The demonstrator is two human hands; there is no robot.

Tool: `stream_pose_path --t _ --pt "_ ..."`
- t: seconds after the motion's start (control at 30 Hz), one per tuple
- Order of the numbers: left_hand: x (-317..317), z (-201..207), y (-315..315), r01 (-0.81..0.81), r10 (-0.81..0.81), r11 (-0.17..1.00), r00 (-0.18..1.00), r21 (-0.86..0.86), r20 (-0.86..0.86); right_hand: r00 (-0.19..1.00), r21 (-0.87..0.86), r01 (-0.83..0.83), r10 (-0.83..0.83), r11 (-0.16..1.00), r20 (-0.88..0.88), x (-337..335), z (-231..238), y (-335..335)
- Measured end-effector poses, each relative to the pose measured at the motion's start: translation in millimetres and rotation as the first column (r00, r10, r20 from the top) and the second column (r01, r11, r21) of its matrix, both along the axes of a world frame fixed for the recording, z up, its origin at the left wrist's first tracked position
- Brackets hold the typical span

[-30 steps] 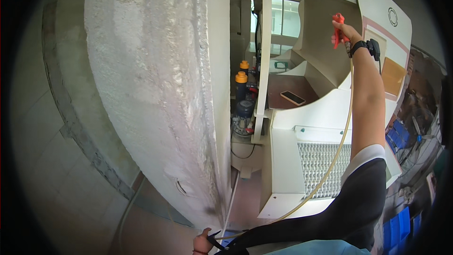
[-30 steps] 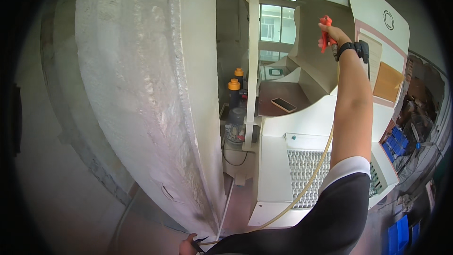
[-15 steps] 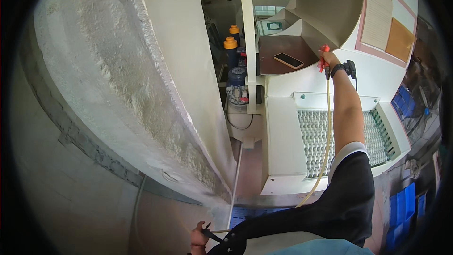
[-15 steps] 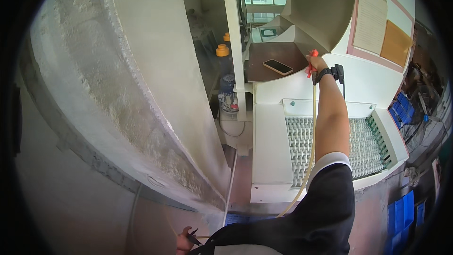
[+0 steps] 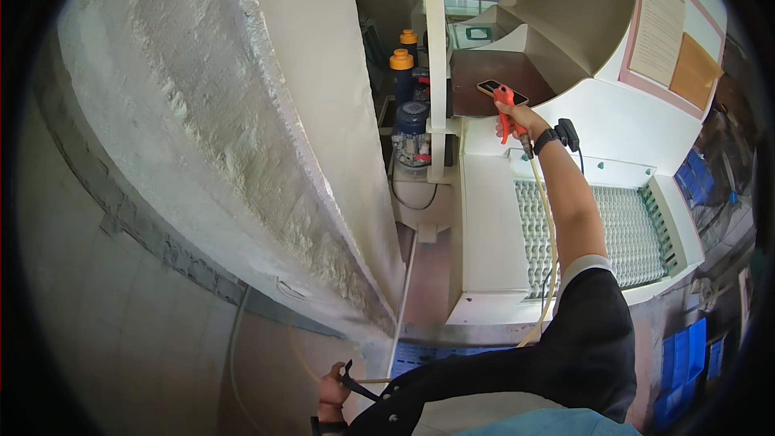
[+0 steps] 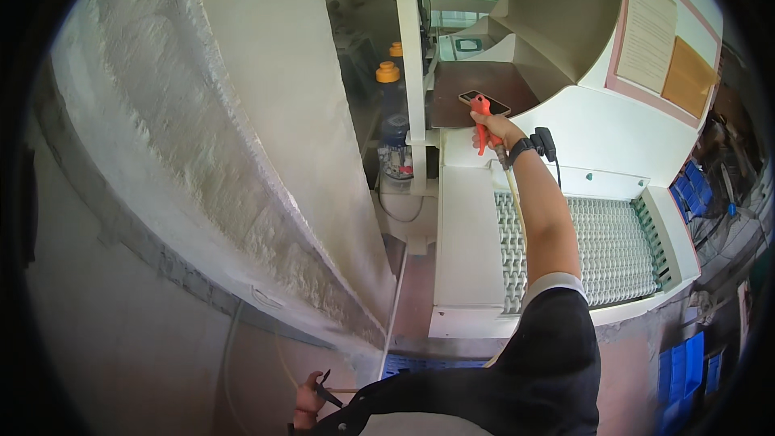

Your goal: Cleaning industrial processing machines using a compressed air nozzle.

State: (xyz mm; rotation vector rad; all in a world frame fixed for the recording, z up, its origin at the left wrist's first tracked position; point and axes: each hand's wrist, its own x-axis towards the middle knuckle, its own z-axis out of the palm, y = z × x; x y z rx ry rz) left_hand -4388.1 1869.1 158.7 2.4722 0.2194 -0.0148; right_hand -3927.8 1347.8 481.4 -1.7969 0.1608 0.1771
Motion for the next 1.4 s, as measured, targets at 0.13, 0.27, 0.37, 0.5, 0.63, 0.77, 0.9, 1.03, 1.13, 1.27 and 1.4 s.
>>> stream_pose_path --t 0.13,0.27,0.37,0.5,0.63,0.77,0.9,1.03,1.13,1.27,1.4 --pt "6 11 -6 0.012 -0.012 1.000 1.000 0.001 0.015 0.995 -0.143 -0.058 0.068 0.988 0.072 -17 -2 41" --pt "10 8 -4 -0.013 0.013 0.999 1.000 -0.034 0.007 0.958 -0.407 -0.252 0.285 0.878 0.021 -25 -31 97" --pt "12 14 -7 -0.019 0.019 1.000 1.000 0.000 -0.022 0.938 -0.664 -0.290 0.342 0.689 -0.055 -20 -53 144" --pt "16 14 -8 0.008 -0.007 1.000 1.000 -0.029 0.013 0.945 -0.808 -0.096 0.307 0.582 0.109 37 -106 164" --pt "7 7 -4 -0.058 0.056 0.995 0.998 -0.083 -0.019 0.967 -0.782 -0.012 0.208 0.623 0.151 66 -127 188" --pt "-13 12 -4 -0.106 0.107 0.994 0.993 0.019 -0.058 0.983 -0.789 -0.049 0.170 0.612 0.070 85 -151 213" --pt "-13 12 -5 -0.064 0.062 0.998 0.995 -0.013 -0.078 0.882 -0.990 0.121 0.450 0.073 0.141 148 -199 151" --pt "-52 -14 5 -0.151 0.148 0.986 0.988 -0.071 -0.038 0.904 -0.986 0.111 0.400 0.123 0.152 129 -196 194" --pt "-59 -31 14 -0.125 0.118 0.981 0.991 -0.148 -0.056 0.947 -0.969 0.107 0.275 0.223 0.168 92 -180 193" --pt "-60 -33 27 -0.082 0.075 0.972 0.996 -0.219 -0.040 0.981 -0.974 0.022 0.183 0.226 0.065 44 -167 203" --pt "-52 -14 39 0.022 -0.017 0.991 0.999 -0.132 0.043 0.984 -0.937 0.146 0.052 0.317 0.171 24 -189 172"
